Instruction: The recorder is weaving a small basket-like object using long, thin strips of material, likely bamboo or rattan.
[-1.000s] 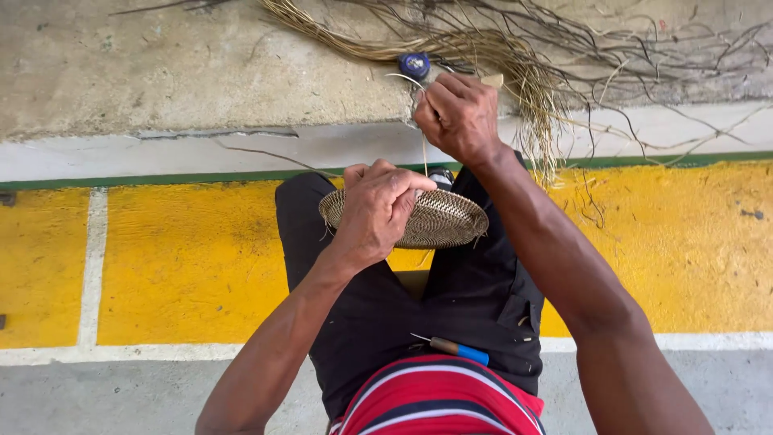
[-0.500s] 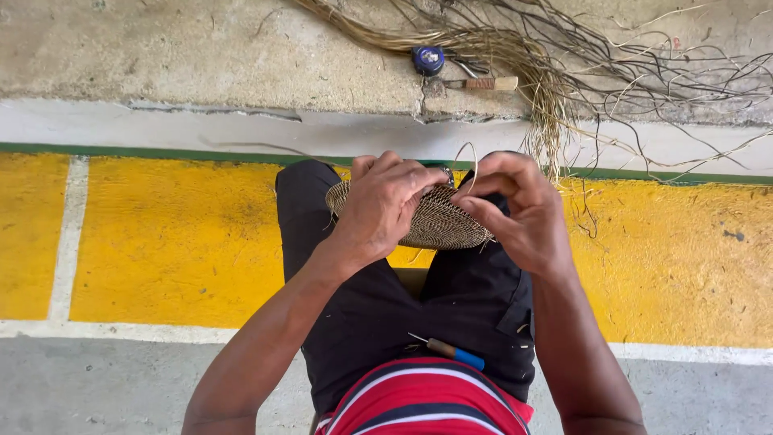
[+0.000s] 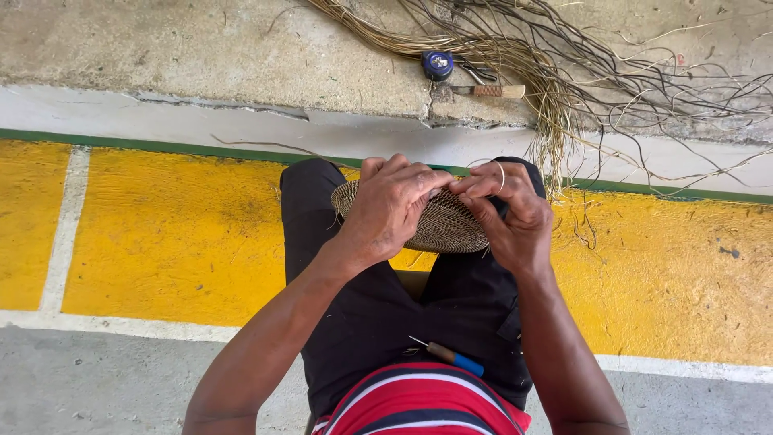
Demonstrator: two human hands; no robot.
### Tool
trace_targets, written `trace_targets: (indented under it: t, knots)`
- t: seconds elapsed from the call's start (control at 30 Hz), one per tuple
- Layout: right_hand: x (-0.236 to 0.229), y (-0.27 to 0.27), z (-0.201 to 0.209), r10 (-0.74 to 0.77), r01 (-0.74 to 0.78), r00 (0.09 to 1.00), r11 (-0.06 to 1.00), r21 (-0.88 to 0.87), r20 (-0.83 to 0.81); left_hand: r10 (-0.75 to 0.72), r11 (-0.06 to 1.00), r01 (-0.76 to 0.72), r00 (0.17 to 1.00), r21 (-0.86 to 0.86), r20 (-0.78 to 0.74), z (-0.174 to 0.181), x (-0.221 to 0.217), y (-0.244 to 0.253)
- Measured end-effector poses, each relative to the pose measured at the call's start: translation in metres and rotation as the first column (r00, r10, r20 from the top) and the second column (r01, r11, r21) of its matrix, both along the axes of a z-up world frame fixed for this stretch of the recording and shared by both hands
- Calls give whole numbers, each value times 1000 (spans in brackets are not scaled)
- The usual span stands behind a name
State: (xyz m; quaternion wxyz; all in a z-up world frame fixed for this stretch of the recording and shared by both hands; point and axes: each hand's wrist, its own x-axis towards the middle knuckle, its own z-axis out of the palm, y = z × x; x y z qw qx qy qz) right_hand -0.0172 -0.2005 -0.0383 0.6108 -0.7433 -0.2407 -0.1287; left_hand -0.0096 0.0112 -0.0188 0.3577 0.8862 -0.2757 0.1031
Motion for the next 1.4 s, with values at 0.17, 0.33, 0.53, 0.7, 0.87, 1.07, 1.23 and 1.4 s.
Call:
trace_targets:
  t: [0.17, 0.33, 0.53, 0.7, 0.87, 1.07, 1.23, 1.4]
  knots:
    - [-4, 5, 10, -134, 162, 984, 952, -262, 121, -3, 1000, 3, 1000, 3, 7, 4, 0, -1]
    - [1, -4, 0, -141, 172, 984, 923, -345, 112, -3, 1000, 3, 1000, 13, 16, 0, -4, -1]
    - [36, -25, 22, 206, -236, 968, 943, -236, -144, -19, 999, 21, 998, -30, 67, 5, -13, 3]
    - [47, -13, 40, 267, -327, 943, 854, -404, -199, -33, 999, 33, 995, 4, 97, 3, -16, 5]
    - [57, -12, 29, 302, -327, 943, 769, -549, -139, -27, 999, 29, 997, -26, 74, 4, -16, 5]
    - [87, -25, -19, 13, -18, 970, 1000, -19, -245, -31, 998, 34, 998, -53, 59, 0, -12, 5]
    - [46, -1, 12, 215, -251, 949, 958, -141, -229, -48, 998, 51, 998, -49, 45, 10, -11, 6]
    - [85, 4, -9, 129, -56, 976, 927, -371, 177, 0, 998, 4, 999, -61, 54, 4, -12, 2]
